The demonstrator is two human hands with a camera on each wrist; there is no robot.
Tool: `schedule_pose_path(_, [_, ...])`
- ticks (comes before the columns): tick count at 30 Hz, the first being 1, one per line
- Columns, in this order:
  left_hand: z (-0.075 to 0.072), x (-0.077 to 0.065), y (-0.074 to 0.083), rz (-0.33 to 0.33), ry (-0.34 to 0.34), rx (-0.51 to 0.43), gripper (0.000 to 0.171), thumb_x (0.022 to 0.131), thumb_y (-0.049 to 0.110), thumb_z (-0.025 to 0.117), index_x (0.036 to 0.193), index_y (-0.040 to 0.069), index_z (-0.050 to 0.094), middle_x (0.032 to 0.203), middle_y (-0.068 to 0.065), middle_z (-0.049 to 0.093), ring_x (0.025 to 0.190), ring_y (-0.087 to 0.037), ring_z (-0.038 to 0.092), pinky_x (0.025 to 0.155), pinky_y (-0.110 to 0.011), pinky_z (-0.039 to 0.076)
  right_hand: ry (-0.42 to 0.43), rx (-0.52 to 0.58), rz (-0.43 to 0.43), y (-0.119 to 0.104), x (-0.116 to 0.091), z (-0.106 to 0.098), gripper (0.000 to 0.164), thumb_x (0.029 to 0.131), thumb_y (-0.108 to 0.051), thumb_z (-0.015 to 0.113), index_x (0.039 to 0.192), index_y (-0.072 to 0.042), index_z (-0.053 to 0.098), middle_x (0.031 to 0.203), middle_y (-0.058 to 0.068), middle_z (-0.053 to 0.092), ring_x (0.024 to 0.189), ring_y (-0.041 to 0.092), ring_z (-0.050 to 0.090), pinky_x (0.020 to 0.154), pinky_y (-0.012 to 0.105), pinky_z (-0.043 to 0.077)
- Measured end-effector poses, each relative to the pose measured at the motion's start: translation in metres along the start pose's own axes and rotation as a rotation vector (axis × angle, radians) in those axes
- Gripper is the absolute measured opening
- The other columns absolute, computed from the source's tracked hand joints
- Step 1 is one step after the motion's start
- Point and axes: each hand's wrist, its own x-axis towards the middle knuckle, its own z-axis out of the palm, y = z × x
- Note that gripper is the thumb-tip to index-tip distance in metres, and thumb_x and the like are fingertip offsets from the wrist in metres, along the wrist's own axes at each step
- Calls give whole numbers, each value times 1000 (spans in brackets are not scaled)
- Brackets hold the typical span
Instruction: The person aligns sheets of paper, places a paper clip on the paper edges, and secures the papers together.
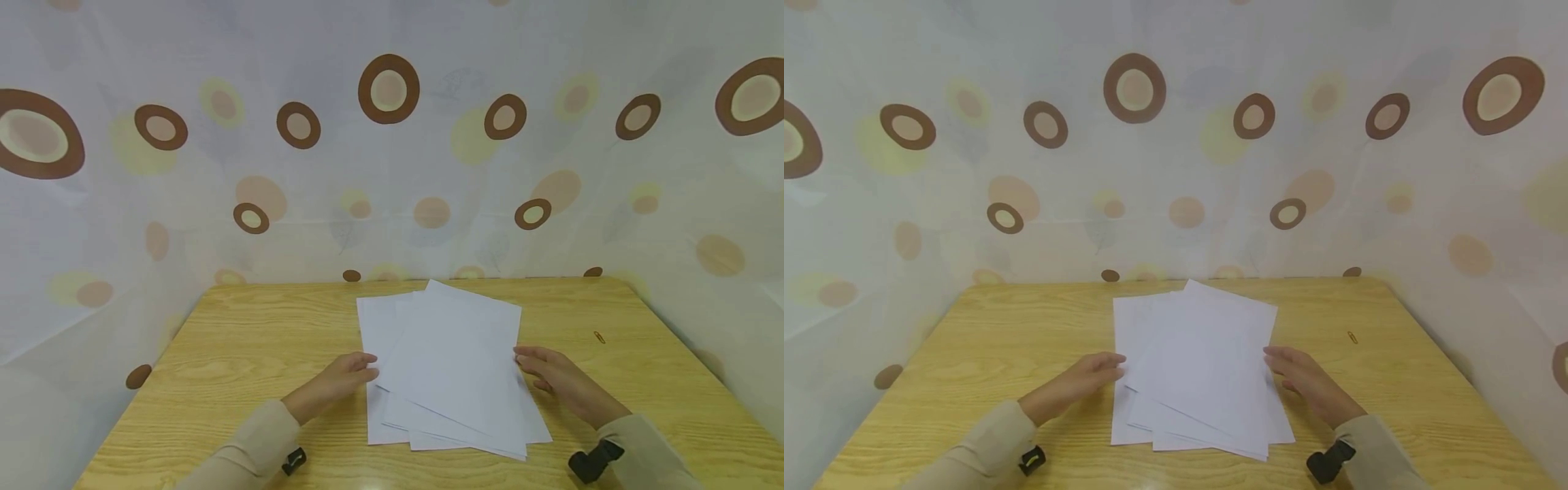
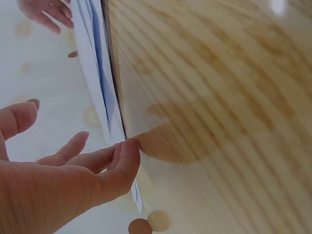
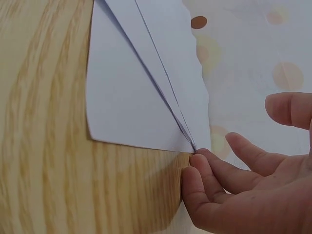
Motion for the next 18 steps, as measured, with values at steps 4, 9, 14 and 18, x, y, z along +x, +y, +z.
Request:
schedule_pose_path(4, [2, 1, 0, 14, -23, -8, 48, 100, 25, 50, 138, -3, 44, 145, -25, 40, 136, -43, 32, 109, -55, 29, -7, 2, -10, -1, -1, 2, 64, 103, -33, 44, 146, 9, 24, 152, 30, 21, 140, 44, 21, 106, 51, 35])
schedule_pose_path(9, [5, 3, 0, 7, -37, -27, 49, 100, 25, 49, 140, -3, 42, 146, -26, 38, 137, -42, 32, 110, -55, 28, -8, 5, 5, -2, 0, 4, 65, 102, -35, 45, 147, 7, 24, 153, 28, 21, 141, 42, 21, 108, 51, 33])
schedule_pose_path(14, [8, 3, 3, 5, -52, -37, 51, 101, 25, 49, 142, -4, 40, 147, -26, 36, 137, -42, 31, 110, -55, 28, -14, 9, 10, -4, 0, 6, 65, 102, -35, 45, 147, 7, 24, 153, 28, 21, 141, 42, 21, 108, 51, 32])
schedule_pose_path(18, [11, 2, 5, 7, -56, -29, 50, 101, 25, 48, 141, -4, 40, 147, -26, 36, 137, -42, 31, 110, -55, 28, -28, 29, -1, -5, 1, 9, 63, 103, -31, 45, 147, 8, 22, 153, 29, 18, 141, 42, 20, 111, 51, 29])
